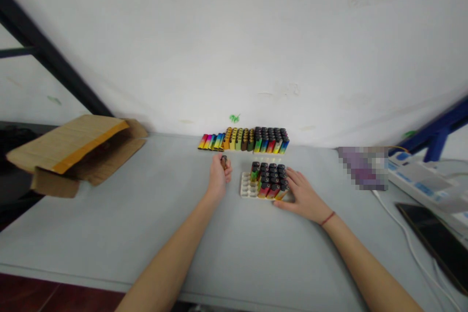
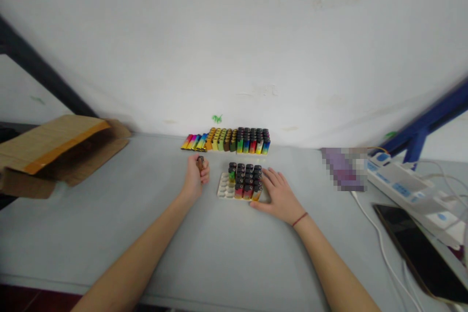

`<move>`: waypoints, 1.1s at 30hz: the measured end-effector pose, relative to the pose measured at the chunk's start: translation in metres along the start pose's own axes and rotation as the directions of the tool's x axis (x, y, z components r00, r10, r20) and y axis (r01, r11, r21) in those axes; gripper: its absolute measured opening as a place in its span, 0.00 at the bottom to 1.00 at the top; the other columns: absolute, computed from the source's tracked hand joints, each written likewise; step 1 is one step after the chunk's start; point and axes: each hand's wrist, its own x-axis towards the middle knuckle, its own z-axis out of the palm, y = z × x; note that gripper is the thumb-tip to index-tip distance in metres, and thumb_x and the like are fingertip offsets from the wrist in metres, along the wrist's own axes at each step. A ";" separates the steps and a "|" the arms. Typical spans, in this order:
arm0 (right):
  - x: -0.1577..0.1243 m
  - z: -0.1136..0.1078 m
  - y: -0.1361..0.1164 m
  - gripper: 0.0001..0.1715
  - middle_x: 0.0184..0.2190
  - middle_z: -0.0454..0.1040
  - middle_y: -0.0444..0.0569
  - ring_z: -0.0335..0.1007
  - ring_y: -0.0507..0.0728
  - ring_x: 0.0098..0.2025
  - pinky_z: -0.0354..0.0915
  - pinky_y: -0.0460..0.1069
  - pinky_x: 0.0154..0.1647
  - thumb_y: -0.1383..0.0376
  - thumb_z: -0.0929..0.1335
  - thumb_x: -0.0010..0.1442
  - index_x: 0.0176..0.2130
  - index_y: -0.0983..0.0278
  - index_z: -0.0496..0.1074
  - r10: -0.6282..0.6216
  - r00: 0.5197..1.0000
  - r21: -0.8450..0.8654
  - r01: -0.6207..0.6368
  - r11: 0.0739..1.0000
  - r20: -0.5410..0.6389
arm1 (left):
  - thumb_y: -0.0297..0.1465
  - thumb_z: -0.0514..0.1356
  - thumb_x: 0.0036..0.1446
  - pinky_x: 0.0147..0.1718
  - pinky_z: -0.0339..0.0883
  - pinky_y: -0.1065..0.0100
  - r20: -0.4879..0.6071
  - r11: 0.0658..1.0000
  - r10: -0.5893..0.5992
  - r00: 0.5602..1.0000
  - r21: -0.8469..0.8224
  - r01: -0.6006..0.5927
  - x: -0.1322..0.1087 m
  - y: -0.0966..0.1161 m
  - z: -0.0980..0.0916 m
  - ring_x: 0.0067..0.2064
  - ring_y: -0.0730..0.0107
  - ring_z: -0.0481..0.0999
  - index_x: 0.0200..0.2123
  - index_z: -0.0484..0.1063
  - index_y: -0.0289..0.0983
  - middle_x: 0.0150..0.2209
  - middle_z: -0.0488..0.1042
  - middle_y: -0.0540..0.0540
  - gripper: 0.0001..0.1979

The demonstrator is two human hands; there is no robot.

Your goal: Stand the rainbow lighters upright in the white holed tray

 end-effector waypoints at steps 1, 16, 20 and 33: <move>0.000 0.000 0.000 0.51 0.64 0.63 0.68 0.56 0.75 0.67 0.54 0.72 0.65 0.36 0.67 0.56 0.63 0.68 0.64 -0.002 1.000 0.000 0.002 1.000 0.000 | 0.46 0.47 0.62 0.13 0.39 0.76 -0.006 1.000 0.006 1.000 0.003 -0.006 0.000 0.000 0.000 0.13 0.80 0.43 0.19 0.53 0.40 0.13 0.46 0.58 0.23; 0.000 0.002 0.001 0.51 0.64 0.64 0.67 0.57 0.75 0.67 0.55 0.72 0.65 0.35 0.67 0.56 0.63 0.67 0.64 -0.015 1.000 -0.004 0.015 1.000 -0.026 | 0.47 0.47 0.63 0.13 0.39 0.77 -0.030 0.998 0.049 0.998 0.036 -0.048 -0.004 -0.010 0.006 0.14 0.81 0.43 0.20 0.55 0.39 0.13 0.45 0.58 0.24; 0.000 0.003 0.001 0.50 0.64 0.64 0.68 0.56 0.75 0.67 0.55 0.72 0.65 0.36 0.67 0.57 0.63 0.68 0.64 -0.023 0.999 -0.003 0.023 1.000 -0.033 | 0.49 0.44 0.64 0.13 0.40 0.77 -0.043 0.999 0.036 0.998 0.037 -0.034 -0.004 -0.011 0.006 0.13 0.80 0.43 0.20 0.55 0.40 0.13 0.45 0.58 0.25; -0.001 0.004 0.003 0.50 0.65 0.63 0.66 0.55 0.75 0.68 0.55 0.72 0.65 0.37 0.67 0.57 0.65 0.65 0.62 -0.027 0.999 0.004 0.027 1.000 -0.036 | 0.45 0.46 0.63 0.12 0.37 0.77 -0.058 1.000 0.025 0.998 0.017 -0.024 -0.004 -0.010 0.007 0.13 0.80 0.41 0.19 0.53 0.40 0.13 0.45 0.58 0.22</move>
